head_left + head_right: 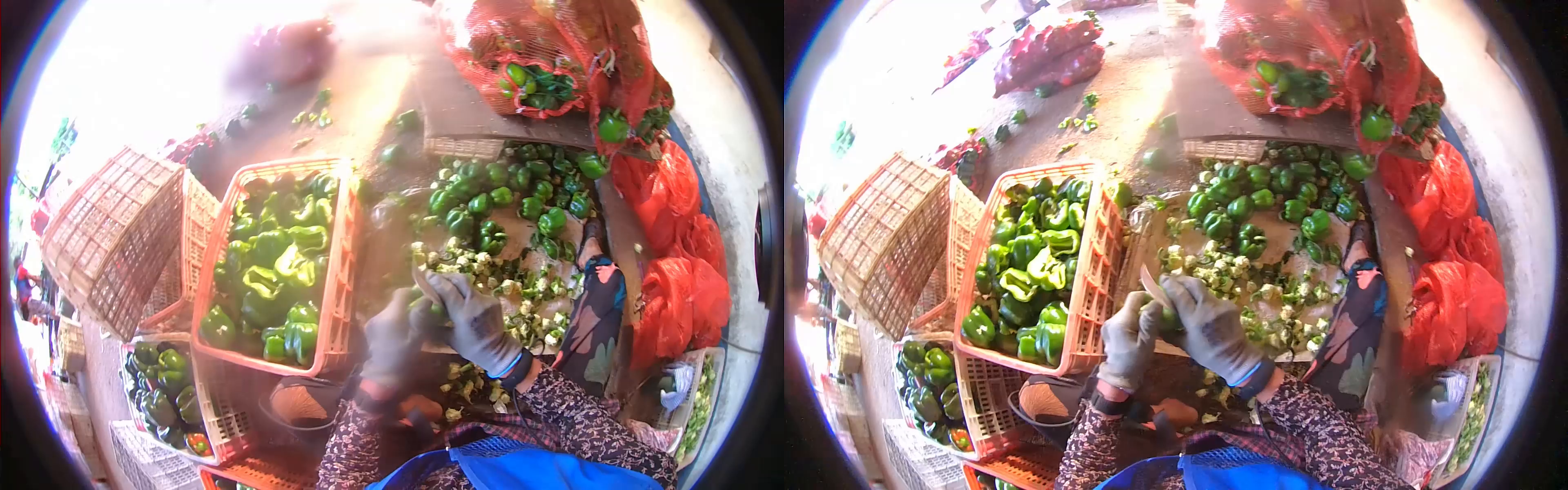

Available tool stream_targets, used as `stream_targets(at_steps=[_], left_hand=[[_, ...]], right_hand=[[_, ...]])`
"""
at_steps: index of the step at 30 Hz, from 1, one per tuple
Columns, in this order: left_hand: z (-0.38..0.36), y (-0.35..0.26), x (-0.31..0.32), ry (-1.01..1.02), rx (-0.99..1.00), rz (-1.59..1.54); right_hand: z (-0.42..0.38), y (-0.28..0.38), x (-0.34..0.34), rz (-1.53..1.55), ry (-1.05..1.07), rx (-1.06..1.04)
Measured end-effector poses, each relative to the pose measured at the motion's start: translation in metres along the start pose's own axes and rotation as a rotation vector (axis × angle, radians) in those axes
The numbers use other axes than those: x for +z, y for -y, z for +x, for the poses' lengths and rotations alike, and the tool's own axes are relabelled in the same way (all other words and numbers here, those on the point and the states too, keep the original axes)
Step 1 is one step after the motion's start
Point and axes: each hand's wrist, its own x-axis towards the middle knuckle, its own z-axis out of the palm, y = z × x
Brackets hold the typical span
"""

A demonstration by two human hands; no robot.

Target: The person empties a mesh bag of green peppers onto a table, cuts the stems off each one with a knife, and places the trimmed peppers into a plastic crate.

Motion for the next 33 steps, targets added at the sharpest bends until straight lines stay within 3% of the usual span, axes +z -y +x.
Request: stream_targets(at_steps=[3, 6, 7, 9, 11, 13, 14, 15, 16, 17, 18, 19, 21, 22, 23, 24, 25, 26, 28, 29, 31, 33], left_hand=[[-0.006, -0.003, 0.003, 0.049, -0.107, -0.314], [-0.011, 0.025, 0.014, 0.094, -0.100, -0.463], [-0.008, 0.027, 0.016, 0.024, -0.074, -0.496], [0.003, 0.017, 0.005, 0.017, -0.115, -0.570], [0.014, 0.025, -0.002, -0.160, -0.431, -1.146], [0.022, 0.030, -0.002, -0.416, -0.288, -0.547], [0.021, 0.038, -0.004, -0.366, -0.473, -0.779], [0.018, 0.047, -0.003, -0.297, -0.672, -0.998], [0.012, 0.046, 0.006, -0.194, -0.610, -1.019], [0.010, 0.043, 0.011, -0.112, -0.547, -1.040], [0.014, 0.038, 0.013, -0.014, -0.563, -1.066], [0.018, 0.039, 0.018, -0.001, -0.566, -1.071], [0.018, 0.038, 0.031, -0.017, -0.723, -0.945], [0.016, 0.032, 0.027, 0.052, -0.665, -0.820], [0.014, 0.034, 0.028, 0.051, -0.668, -0.828], [0.012, 0.038, 0.031, 0.047, -0.676, -0.795], [0.014, 0.041, 0.035, 0.042, -0.685, -0.758], [0.018, 0.037, 0.037, 0.034, -0.687, -0.756], [0.027, 0.029, 0.047, 0.046, -1.011, -1.154], [0.024, 0.044, 0.055, 0.038, -1.019, -1.143], [0.015, 0.072, 0.070, 0.236, -0.861, -0.823], [0.013, 0.083, 0.078, 0.177, -0.894, -0.833]], right_hand=[[-0.014, -0.019, 0.019, 0.216, -0.005, -0.055], [-0.015, -0.034, 0.034, 0.426, -0.019, -0.075], [-0.015, -0.035, 0.034, 0.535, -0.035, -0.062], [-0.012, -0.048, 0.050, 1.088, 0.109, 0.259], [0.019, -0.043, 0.055, 1.253, 0.075, 0.463], [0.077, -0.037, 0.051, 0.724, -0.007, 0.257], [0.109, -0.040, 0.066, 0.464, -0.136, 0.042], [0.139, -0.017, 0.045, 0.759, 0.016, 0.182], [0.166, -0.003, 0.046, 0.632, 0.058, 0.187], [0.192, 0.011, 0.045, 0.638, 0.128, 0.150], [0.206, 0.014, 0.053, 0.585, 0.076, -0.032], [0.208, 0.007, 0.059, 0.765, 0.068, -0.087], [0.195, -0.033, 0.057, 0.781, 0.148, 0.080], [0.180, -0.058, 0.046, 0.690, 0.137, 0.227], [0.167, -0.121, 0.101, 0.603, -0.084, 0.207], [0.156, -0.151, 0.093, 0.401, 0.049, 0.543], [0.145, -0.208, 0.109, 0.510, 0.204, 0.788], [0.127, -0.267, 0.137, 0.445, 0.098, 0.801], [0.109, -0.321, 0.165, 0.300, -0.025, 0.900], [0.106, -0.332, 0.175, 0.218, -0.047, 0.988], [0.110, -0.363, 0.215, 0.193, 0.005, 0.994], [0.119, -0.354, 0.231, 0.248, -0.025, 1.124]])
